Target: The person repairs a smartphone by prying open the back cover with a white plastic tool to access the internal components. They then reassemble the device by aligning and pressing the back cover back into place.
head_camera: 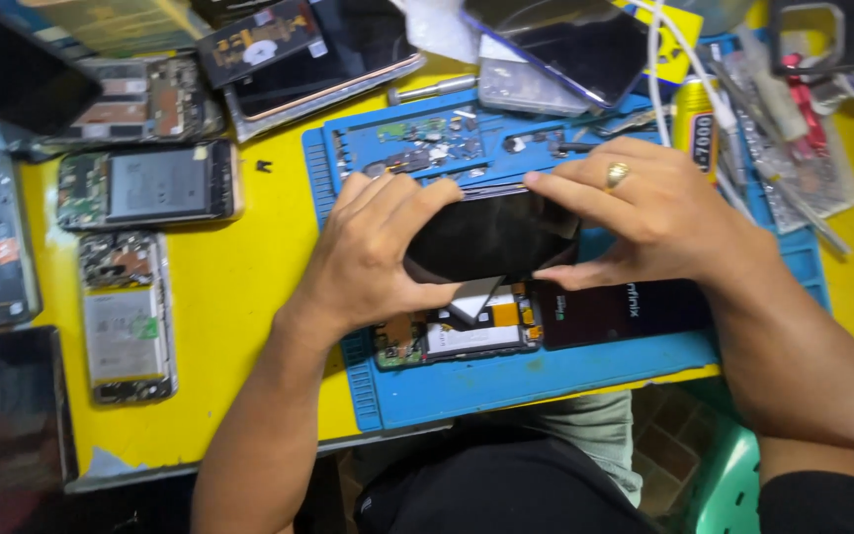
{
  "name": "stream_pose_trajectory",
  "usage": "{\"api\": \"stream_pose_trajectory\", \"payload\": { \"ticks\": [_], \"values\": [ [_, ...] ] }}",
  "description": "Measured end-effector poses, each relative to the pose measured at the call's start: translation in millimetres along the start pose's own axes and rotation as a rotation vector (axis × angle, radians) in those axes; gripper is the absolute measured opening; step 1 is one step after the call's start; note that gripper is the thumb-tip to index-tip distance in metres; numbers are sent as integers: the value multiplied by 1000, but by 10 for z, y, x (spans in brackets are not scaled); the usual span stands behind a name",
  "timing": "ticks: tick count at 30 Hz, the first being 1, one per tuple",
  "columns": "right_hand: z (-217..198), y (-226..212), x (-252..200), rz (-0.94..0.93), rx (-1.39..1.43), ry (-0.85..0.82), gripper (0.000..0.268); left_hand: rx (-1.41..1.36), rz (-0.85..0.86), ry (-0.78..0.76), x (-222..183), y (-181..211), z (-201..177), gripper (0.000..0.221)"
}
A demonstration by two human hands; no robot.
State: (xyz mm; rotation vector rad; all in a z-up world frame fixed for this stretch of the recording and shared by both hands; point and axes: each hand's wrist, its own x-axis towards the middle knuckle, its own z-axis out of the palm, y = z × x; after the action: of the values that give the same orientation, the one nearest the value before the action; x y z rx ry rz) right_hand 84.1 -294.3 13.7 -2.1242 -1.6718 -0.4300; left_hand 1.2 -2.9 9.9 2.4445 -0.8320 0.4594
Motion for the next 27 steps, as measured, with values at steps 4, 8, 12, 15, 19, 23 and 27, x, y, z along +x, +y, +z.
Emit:
{"api": "stream_pose_trajectory", "payload": {
  "ticks": [4,8,12,15,19,23,27],
  "values": [
    [20,24,-46,8,-13,-4,75,-15,-1,-15,-23,-14,36,62],
    [34,45,-72,10,-13,-17,76,5,-17,-11,-11,-2,36,59],
    [46,63,-87,0,47,-4,74,14,-29,-23,19,20,30,56],
    [47,74,-98,-3,53,-15,74,27,-21,-16,24,36,36,56],
    [47,79,-104,-12,48,-19,75,24,-25,-19,34,53,38,54],
    [54,78,-105,-11,51,3,73,27,-40,-18,34,64,42,56],
    [63,83,-108,-12,55,-1,73,25,-36,-10,38,64,42,56]
  ]
}}
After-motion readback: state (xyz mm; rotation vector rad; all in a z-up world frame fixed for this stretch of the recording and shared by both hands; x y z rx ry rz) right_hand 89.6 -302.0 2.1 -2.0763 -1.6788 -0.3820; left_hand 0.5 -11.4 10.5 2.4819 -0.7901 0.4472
